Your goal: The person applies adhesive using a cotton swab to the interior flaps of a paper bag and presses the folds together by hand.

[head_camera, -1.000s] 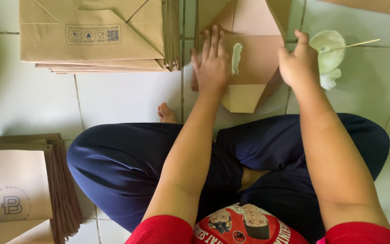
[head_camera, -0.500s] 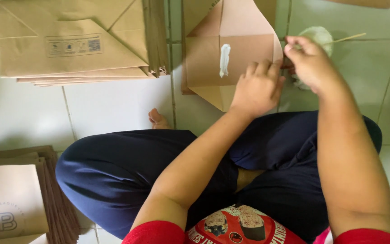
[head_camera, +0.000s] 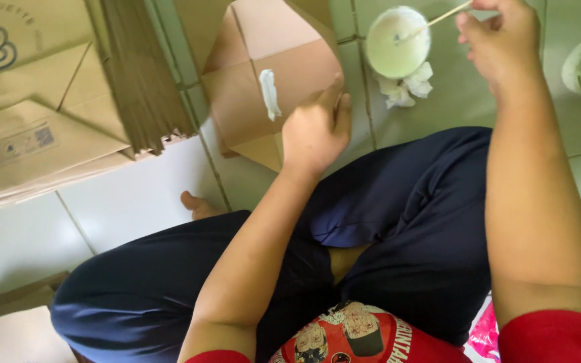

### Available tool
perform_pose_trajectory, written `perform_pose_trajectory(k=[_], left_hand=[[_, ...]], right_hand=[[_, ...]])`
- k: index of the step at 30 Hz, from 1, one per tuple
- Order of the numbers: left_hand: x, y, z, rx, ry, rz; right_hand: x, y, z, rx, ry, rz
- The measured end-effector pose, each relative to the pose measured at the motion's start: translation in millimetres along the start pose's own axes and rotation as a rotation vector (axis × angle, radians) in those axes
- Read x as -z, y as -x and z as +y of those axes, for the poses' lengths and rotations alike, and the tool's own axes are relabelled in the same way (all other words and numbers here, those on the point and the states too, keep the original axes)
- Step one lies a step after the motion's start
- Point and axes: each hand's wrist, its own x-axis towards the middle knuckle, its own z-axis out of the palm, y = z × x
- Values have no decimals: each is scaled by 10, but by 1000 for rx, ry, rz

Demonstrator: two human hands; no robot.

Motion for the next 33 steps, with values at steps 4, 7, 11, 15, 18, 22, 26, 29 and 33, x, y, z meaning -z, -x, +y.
perform_pose_trajectory(k=[4,7,11,15,18,22,26,29,33], left_hand=[[5,9,44,-45,47,52],[20,24,70,-34,77,40],[-11,24,51,-70,81,61],[19,11,74,-59,95,31],[-1,12,58,-61,100,28],[-33,9,21,-76,114,44],[-75,12,-19,-102,135,65],[-51,14,4,-86,130,56],[-56,7,-8,-83,124,44]], right_hand=[[-51,42,-223,90,-48,-19],[-84,120,-385,86,-62,-5],[-107,96,-461,-93,-35,70],[-203,-2,-402,-86,-166,51],[-258,24,-466,35,-174,36],[-298,138,-655,215,-234,-50],[-364,143,-607,221,-286,-95],[-386,143,-621,163,-346,-117],[-360,120,-608,4,-413,-117]])
